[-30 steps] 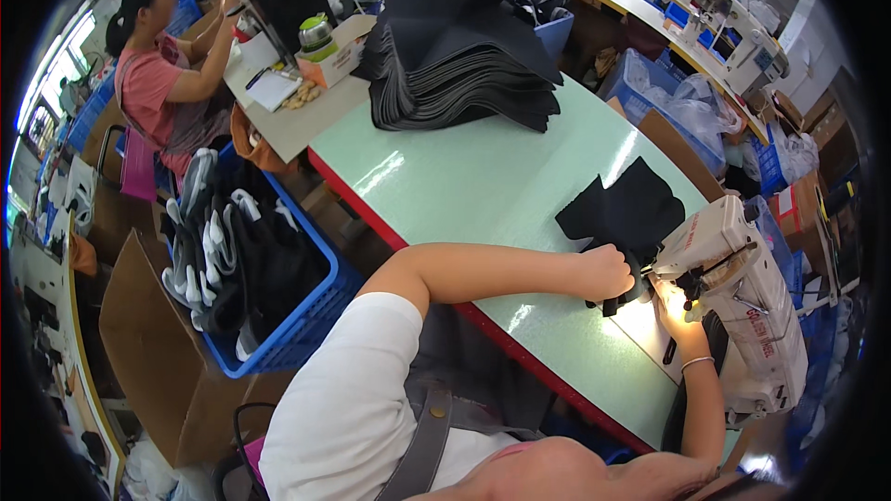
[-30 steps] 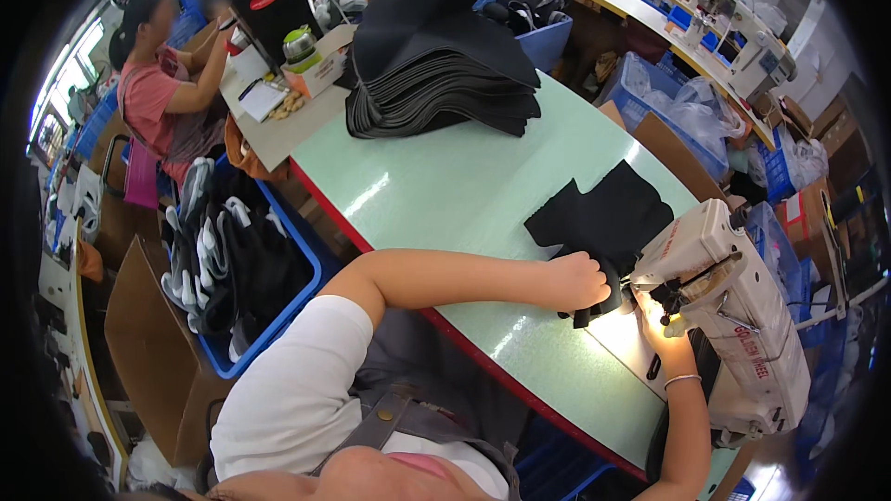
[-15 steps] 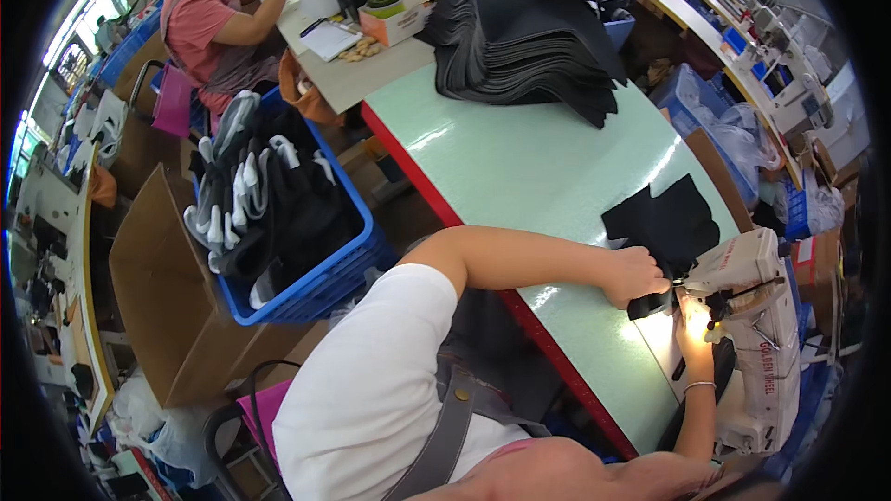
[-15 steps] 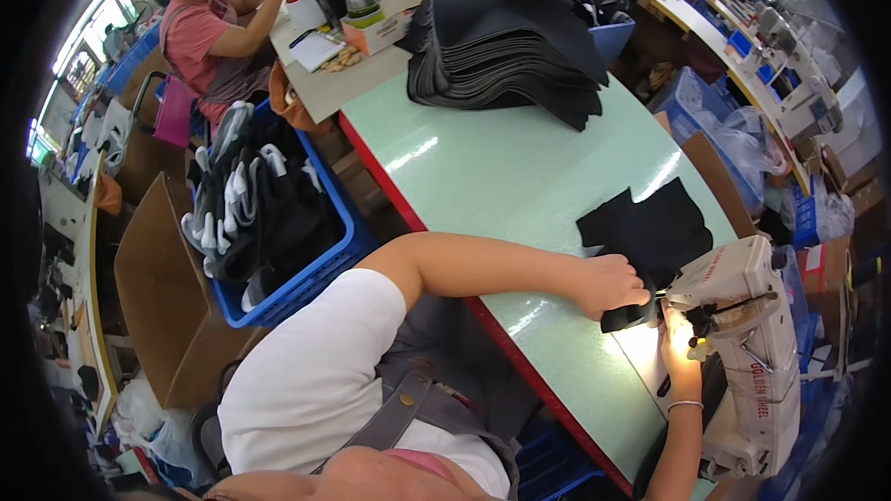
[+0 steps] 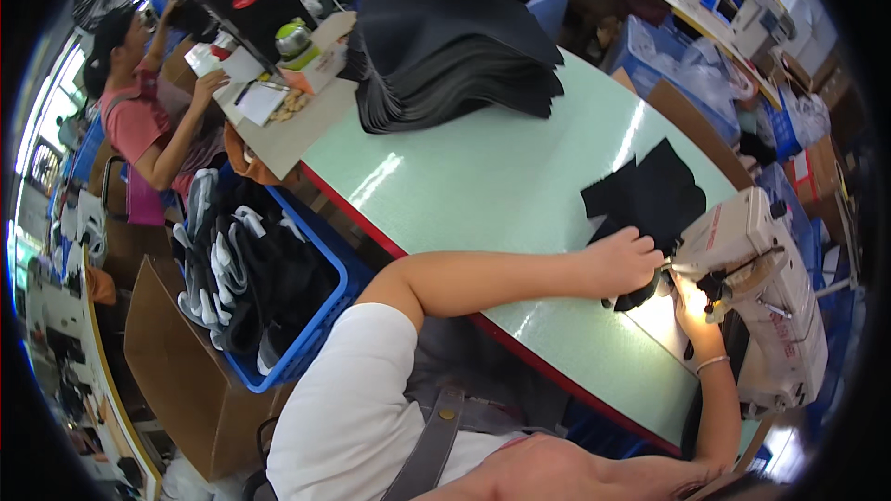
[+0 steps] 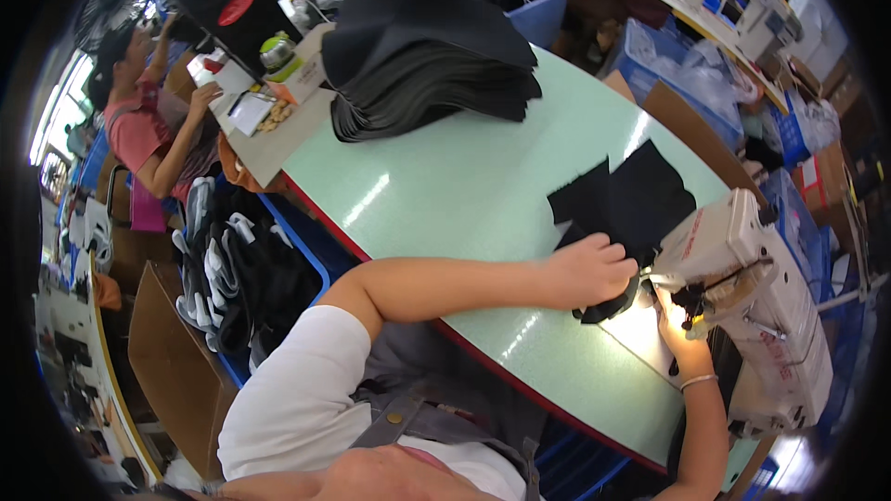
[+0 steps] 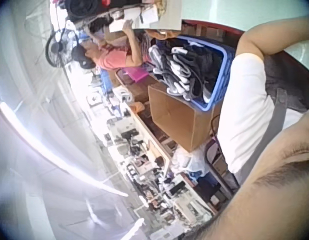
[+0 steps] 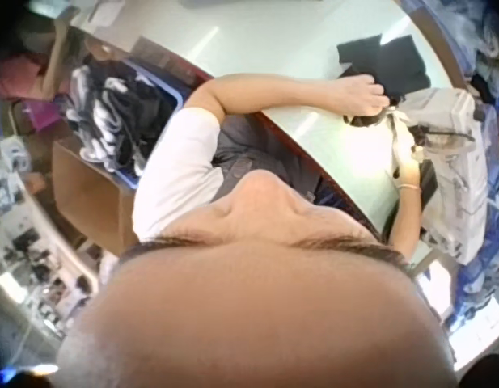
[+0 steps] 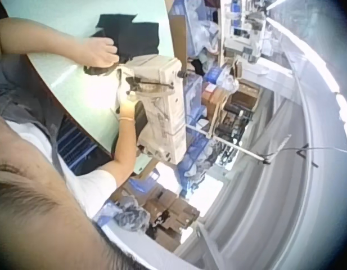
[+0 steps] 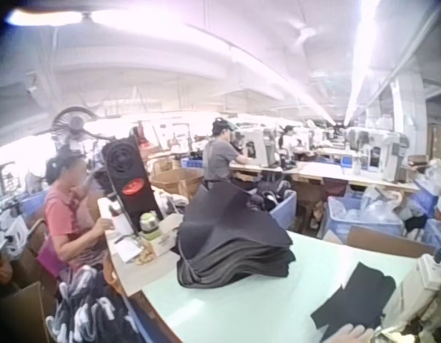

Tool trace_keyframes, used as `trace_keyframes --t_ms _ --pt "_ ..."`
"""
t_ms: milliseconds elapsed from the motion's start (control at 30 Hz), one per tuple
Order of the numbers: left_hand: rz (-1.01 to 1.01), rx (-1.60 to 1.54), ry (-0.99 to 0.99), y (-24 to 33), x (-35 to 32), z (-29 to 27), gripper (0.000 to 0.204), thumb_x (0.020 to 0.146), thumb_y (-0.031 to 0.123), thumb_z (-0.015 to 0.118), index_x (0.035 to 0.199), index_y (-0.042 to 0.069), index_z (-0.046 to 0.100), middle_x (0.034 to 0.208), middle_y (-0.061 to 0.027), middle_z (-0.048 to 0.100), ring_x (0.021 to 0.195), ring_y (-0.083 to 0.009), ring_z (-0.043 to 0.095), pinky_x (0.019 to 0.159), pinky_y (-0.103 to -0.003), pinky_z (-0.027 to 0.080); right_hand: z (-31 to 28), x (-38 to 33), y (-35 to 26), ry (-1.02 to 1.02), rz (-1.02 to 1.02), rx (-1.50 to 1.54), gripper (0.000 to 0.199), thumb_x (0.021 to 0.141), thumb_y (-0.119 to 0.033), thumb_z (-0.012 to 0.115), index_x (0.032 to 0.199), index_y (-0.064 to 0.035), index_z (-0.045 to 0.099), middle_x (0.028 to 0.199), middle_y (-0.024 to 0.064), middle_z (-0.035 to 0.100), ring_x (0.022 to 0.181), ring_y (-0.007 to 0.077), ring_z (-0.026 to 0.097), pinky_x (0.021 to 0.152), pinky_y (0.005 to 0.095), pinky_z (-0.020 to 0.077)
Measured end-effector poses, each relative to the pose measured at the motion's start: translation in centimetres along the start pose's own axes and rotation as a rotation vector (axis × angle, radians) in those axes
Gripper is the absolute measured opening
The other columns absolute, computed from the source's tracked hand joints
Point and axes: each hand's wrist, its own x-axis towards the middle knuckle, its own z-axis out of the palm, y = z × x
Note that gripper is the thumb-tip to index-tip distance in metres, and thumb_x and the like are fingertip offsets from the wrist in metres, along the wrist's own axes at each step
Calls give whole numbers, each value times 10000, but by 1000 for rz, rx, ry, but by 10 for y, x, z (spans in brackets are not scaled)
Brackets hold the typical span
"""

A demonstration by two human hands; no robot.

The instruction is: The person places shoe pieces from crates onto a workbench. They then align the fabric pieces and sew them together using a sewing machine, turning the stitched piece by hand.

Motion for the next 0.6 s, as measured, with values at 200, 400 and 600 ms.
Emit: trace_keyframes --t_ms 200,400,600 --pt "50 -64 73 -2 1 1 134 701 161 588 821 113 553 730 13 455 715 -149 472 644 -292 369 19 0 0 77 142 273 369 886 42 502 1250 1 542 1076 220 635 927 308 654 815 323 519" --pt "21 -77 -88 -2 -4 5 122 693 147 611 750 134 504 744 -7 490 732 -161 509 634 -303 389 27 6 -13 56 451 659 320 914 -216 524 1171 -48 611 1077 84 658 953 183 614 849 269 462" --pt "-1 -183 -222 -6 -4 9 266 615 158 695 813 117 522 784 -14 502 770 -185 522 641 -313 392 20 2 -32 220 211 174 386 861 34 549 1241 -34 566 799 178 631 673 273 609 613 326 488"
